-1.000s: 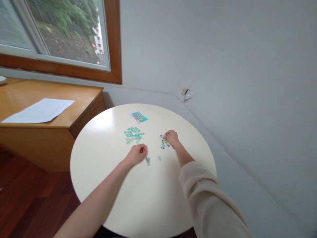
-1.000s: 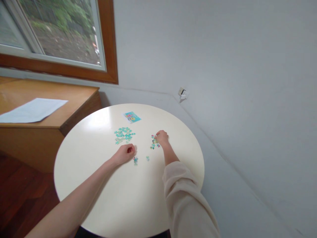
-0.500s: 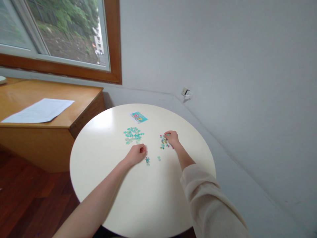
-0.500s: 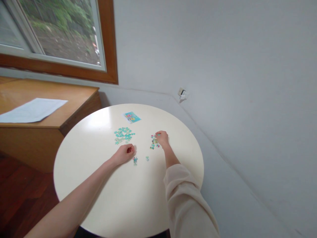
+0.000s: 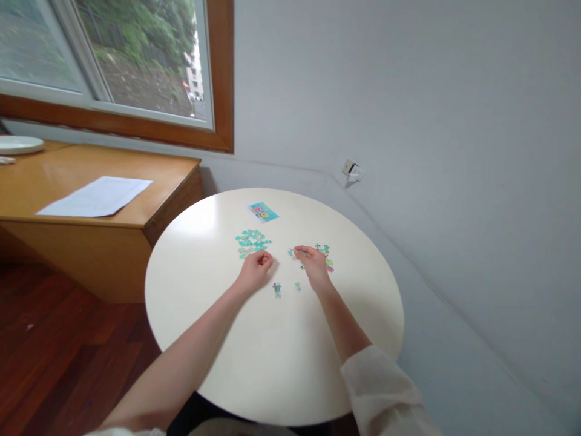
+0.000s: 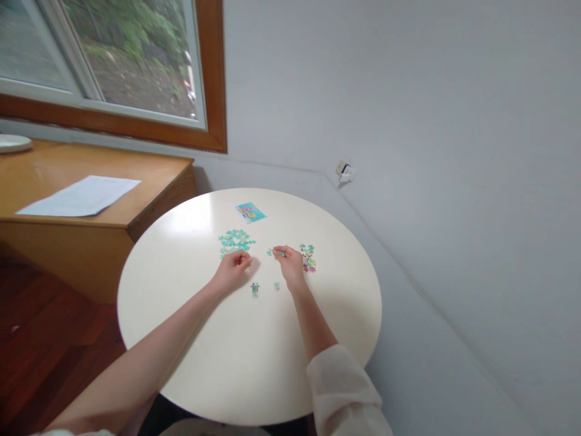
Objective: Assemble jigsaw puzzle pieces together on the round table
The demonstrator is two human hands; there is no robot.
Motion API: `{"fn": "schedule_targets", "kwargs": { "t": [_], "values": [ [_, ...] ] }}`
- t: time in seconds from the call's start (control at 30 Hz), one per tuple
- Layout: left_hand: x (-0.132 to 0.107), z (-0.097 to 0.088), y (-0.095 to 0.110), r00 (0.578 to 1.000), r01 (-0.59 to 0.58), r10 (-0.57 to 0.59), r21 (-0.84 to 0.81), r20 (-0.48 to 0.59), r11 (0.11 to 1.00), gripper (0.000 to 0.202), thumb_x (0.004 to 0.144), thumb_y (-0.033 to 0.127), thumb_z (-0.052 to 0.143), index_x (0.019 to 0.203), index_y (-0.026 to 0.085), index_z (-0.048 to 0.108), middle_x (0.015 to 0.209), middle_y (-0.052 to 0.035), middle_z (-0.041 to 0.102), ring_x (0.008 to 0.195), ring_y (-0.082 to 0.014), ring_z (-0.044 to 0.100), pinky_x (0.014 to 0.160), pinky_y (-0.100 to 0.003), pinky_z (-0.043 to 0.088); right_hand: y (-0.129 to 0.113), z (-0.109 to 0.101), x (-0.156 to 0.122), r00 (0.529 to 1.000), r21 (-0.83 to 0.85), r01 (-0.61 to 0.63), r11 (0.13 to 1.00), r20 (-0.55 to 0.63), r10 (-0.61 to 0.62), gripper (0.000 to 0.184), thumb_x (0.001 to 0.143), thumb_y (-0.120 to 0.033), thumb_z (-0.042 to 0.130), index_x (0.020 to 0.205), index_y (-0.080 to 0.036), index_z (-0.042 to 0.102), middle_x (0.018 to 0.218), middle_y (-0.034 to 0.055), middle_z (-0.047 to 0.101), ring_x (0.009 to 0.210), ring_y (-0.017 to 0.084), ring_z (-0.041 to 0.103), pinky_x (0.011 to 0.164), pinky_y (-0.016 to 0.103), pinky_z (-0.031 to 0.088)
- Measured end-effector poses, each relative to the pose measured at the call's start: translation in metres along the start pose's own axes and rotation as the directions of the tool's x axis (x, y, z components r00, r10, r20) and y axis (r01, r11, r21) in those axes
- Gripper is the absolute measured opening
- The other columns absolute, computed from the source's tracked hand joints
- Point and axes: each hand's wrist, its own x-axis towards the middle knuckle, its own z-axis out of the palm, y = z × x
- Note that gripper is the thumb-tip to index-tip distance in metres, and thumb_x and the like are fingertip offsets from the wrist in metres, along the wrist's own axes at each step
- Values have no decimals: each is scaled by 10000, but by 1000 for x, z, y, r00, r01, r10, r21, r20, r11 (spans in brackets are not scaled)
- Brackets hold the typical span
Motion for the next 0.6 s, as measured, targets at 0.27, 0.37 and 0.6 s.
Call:
{"fn": "schedule_targets", "kwargs": {
  "t": [0.27, 0.37, 0.6],
  "values": [
    [-2, 6, 1, 996, 43, -27, -200, 84, 979, 263, 679, 325, 628, 851, 129, 595, 607, -11, 627, 556, -126, 588, 587, -262, 480, 8, 25, -38, 998, 102, -40, 994, 59, 34, 241, 555, -335, 704, 715, -157, 681, 709, 32, 688, 657, 144, 590, 668, 281, 462],
    [-2, 6, 0, 995, 50, -31, -207, 90, 977, 187, 662, 279, 649, 767, 132, 601, 569, 11, 599, 508, -100, 553, 551, -237, 459, 13, 27, -43, 997, 72, -22, 997, 77, 16, 229, 571, -333, 692, 716, -156, 676, 705, 30, 686, 641, 138, 580, 655, 276, 460],
    [0, 4, -3, 995, 40, -22, -178, 98, 983, 116, 662, 246, 638, 692, 134, 629, 527, 28, 577, 486, -85, 506, 519, -214, 405, 21, 22, -39, 995, 30, 67, 997, 68, -69, 251, 612, -390, 651, 721, -166, 676, 716, 50, 699, 676, 173, 618, 670, 305, 492]
  ]
}}
